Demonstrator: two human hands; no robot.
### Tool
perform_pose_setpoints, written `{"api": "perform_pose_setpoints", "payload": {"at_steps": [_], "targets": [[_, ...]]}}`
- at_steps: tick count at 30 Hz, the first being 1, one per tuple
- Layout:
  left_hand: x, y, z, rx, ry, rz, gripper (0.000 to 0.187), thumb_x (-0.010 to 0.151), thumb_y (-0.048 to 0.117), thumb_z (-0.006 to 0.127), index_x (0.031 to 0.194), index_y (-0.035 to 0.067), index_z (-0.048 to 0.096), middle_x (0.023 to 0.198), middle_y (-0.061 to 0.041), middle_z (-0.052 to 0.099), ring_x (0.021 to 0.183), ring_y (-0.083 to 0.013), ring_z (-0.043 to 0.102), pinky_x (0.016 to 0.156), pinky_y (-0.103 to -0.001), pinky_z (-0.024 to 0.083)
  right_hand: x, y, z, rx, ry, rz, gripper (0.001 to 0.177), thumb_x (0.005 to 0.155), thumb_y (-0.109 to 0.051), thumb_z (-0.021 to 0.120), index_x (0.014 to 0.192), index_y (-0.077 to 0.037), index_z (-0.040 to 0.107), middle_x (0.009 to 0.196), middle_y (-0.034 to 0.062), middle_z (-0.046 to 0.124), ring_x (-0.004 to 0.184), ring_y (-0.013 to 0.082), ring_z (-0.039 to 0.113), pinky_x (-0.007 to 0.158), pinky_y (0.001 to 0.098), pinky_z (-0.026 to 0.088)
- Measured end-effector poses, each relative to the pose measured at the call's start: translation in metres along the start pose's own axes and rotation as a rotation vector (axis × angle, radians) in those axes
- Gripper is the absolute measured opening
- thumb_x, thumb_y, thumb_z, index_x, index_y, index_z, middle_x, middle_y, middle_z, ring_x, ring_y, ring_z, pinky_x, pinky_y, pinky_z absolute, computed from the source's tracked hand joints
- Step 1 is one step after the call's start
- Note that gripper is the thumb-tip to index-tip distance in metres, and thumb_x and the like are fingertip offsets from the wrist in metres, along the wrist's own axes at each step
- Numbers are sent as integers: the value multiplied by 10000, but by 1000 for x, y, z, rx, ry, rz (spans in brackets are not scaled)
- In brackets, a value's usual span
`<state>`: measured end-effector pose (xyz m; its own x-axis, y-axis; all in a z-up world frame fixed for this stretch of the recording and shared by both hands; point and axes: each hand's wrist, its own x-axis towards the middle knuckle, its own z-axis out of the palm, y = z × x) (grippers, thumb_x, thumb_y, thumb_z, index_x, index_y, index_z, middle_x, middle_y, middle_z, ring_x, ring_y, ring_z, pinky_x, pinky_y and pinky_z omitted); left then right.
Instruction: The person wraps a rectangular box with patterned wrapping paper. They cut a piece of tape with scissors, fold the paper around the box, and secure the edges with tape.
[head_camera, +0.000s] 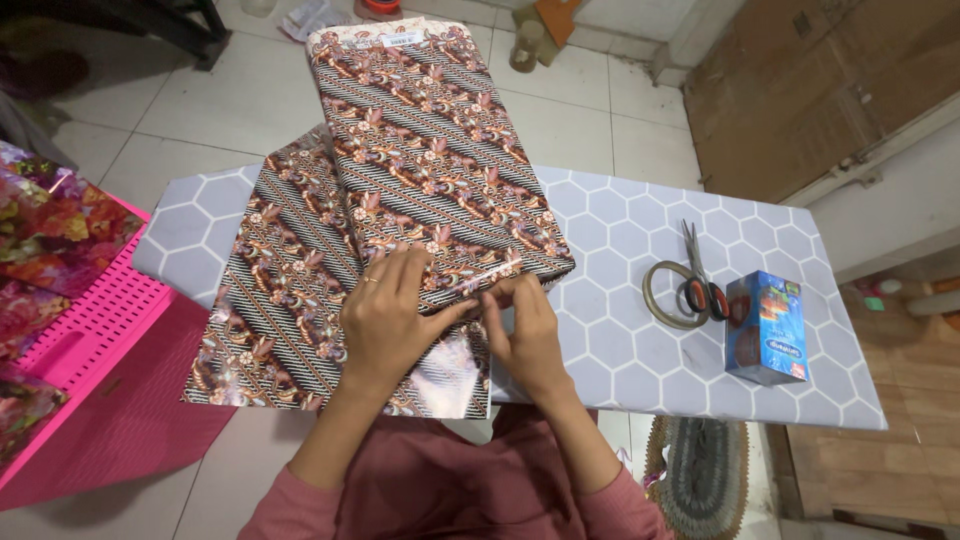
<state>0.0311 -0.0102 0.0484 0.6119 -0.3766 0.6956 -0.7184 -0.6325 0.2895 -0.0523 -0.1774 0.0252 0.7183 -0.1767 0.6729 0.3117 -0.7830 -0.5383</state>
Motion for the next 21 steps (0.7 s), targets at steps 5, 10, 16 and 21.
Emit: {"api": "perform_pose_setpoints", "payload": {"at_steps": [5, 10, 16, 21], "targets": [[-2, -1, 2, 17, -9, -12, 781, 657, 570, 883, 1184, 43, 649, 1210, -146, 714, 1131, -352, 688, 934, -416, 566, 5, -9, -1, -37, 23, -6, 203, 905, -11, 766, 991, 5, 583, 919, 98, 623, 784, 208, 676, 697, 321, 543], [-2, -3, 2, -6, 6, 16, 746, 645, 540, 899, 1156, 56, 648, 1186, -113, 716, 1114, -300, 699, 969, -408, 573, 9, -20, -5, -105, 77, 39, 219, 871, -81, 826, 955, -24, 632, 898, 68, 677, 751, 155, 734, 652, 270, 566], [-2, -2, 0, 44, 13, 30, 749, 633, 545, 893, 1149, 54, 661, 1156, -111, 724, 1061, -269, 699, 855, -373, 583, 20, -25, -15, -26, 70, 173, 216, 825, -187, 867, 846, -57, 695, 765, 23, 734, 639, 117, 725, 594, 249, 569], [-1, -2, 0, 22, -20, 8, 741, 650, 596, 875, 1110, 53, 670, 1133, -107, 728, 1048, -264, 703, 832, -376, 582, 33, -11, -29, -268, -41, 424, 434, 701, -362, 963, 660, -55, 658, 531, -3, 633, 438, 131, 602, 467, 294, 473]]}}
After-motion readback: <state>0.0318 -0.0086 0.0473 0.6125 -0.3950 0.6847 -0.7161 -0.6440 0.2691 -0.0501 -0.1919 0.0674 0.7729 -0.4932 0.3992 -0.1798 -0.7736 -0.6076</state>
